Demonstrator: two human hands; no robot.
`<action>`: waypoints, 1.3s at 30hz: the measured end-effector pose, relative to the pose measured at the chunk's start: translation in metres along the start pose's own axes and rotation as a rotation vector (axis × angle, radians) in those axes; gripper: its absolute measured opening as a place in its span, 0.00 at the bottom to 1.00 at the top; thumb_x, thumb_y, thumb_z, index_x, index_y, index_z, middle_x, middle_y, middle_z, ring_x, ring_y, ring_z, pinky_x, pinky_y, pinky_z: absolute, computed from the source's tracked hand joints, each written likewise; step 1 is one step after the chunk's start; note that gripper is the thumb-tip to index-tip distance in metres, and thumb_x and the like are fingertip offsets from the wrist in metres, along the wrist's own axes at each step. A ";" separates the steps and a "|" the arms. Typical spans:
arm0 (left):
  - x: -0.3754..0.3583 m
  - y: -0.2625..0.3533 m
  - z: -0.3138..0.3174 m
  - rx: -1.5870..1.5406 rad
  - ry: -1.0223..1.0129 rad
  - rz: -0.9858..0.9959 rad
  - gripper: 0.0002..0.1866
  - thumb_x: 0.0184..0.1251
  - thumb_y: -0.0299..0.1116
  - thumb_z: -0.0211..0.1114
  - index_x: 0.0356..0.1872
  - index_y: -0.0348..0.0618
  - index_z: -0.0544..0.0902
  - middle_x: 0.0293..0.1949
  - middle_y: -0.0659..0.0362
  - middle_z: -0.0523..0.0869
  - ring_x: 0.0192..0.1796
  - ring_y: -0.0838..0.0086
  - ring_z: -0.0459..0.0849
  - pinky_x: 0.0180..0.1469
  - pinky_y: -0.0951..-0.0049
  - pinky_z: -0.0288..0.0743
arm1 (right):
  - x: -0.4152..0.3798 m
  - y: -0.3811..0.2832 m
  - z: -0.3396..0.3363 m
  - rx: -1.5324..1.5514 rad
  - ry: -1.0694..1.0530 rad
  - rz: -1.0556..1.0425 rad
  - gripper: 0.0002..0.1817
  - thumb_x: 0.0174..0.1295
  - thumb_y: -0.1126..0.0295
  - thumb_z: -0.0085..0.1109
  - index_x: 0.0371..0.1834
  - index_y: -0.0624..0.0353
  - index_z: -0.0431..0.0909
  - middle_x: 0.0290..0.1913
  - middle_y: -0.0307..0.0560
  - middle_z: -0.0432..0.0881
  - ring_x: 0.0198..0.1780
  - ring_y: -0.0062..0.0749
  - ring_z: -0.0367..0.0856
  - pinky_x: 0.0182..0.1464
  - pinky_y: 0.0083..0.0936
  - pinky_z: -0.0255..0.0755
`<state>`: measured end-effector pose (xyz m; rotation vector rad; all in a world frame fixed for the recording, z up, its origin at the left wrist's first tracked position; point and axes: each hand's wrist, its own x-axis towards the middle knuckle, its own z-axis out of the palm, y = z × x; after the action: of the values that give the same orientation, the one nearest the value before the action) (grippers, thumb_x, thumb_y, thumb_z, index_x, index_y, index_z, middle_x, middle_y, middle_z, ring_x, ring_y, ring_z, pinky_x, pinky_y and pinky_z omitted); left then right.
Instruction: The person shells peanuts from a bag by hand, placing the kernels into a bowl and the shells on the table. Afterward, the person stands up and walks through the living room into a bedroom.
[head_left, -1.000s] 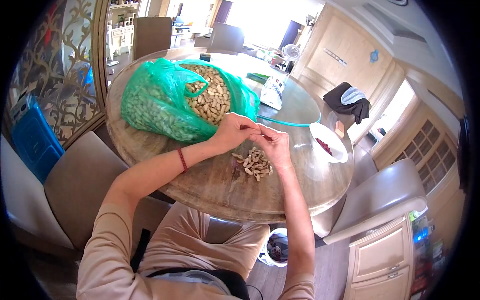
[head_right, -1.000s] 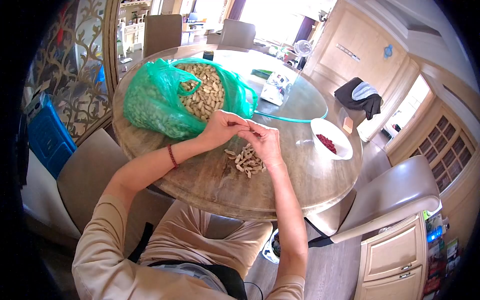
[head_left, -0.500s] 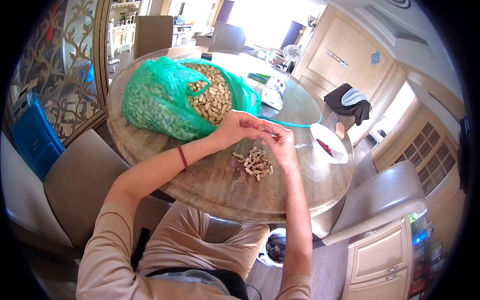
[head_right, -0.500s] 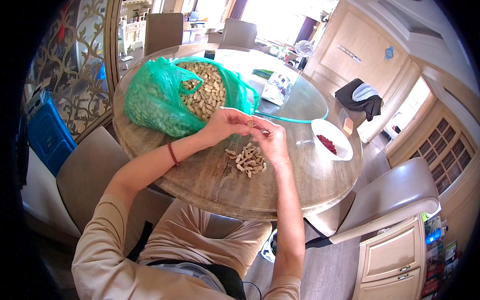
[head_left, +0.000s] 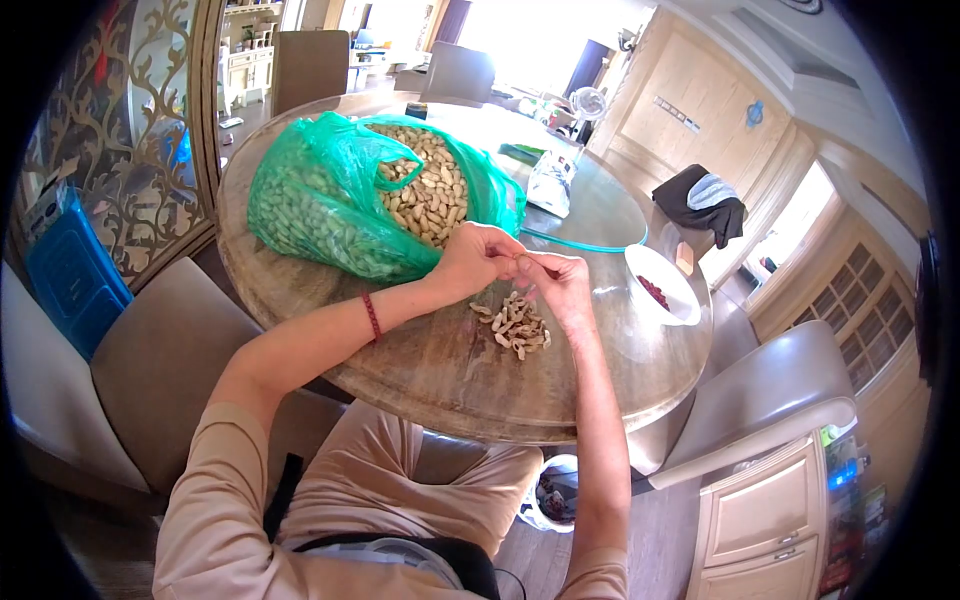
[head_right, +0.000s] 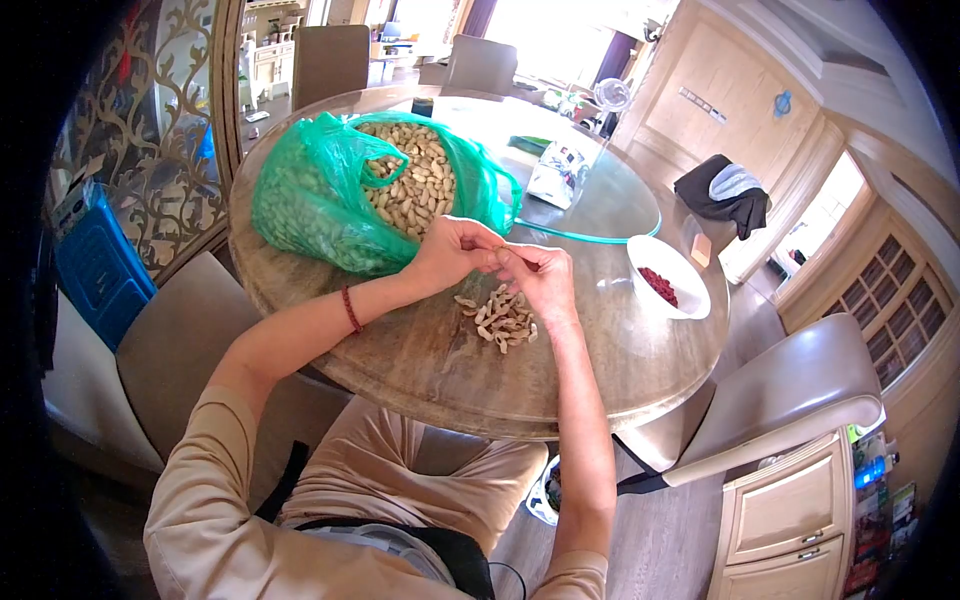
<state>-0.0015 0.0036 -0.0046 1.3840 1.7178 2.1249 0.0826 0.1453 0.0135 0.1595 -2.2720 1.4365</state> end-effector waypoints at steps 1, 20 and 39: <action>0.000 0.000 0.000 -0.030 0.001 -0.036 0.06 0.53 0.21 0.66 0.33 0.32 0.82 0.27 0.58 0.84 0.27 0.81 0.80 0.30 0.82 0.76 | 0.001 0.001 0.000 0.013 0.000 0.018 0.08 0.58 0.75 0.56 0.39 0.64 0.82 0.28 0.45 0.83 0.28 0.21 0.81 0.28 0.19 0.77; 0.005 -0.008 -0.009 -0.456 -0.048 -0.286 0.08 0.59 0.28 0.63 0.38 0.35 0.80 0.34 0.56 0.83 0.34 0.74 0.83 0.38 0.75 0.80 | 0.000 0.011 0.000 0.516 0.000 0.079 0.08 0.60 0.73 0.56 0.38 0.65 0.81 0.31 0.47 0.83 0.29 0.24 0.80 0.31 0.21 0.79; 0.004 -0.009 -0.002 -0.033 0.023 0.031 0.05 0.53 0.22 0.66 0.28 0.36 0.77 0.29 0.61 0.82 0.33 0.82 0.81 0.34 0.83 0.75 | 0.003 0.007 0.000 0.256 0.049 -0.030 0.10 0.59 0.79 0.53 0.44 0.65 0.79 0.42 0.46 0.79 0.37 0.29 0.81 0.34 0.23 0.81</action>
<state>-0.0092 0.0078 -0.0100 1.3922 1.6726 2.1837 0.0774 0.1491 0.0095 0.2331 -2.0323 1.6920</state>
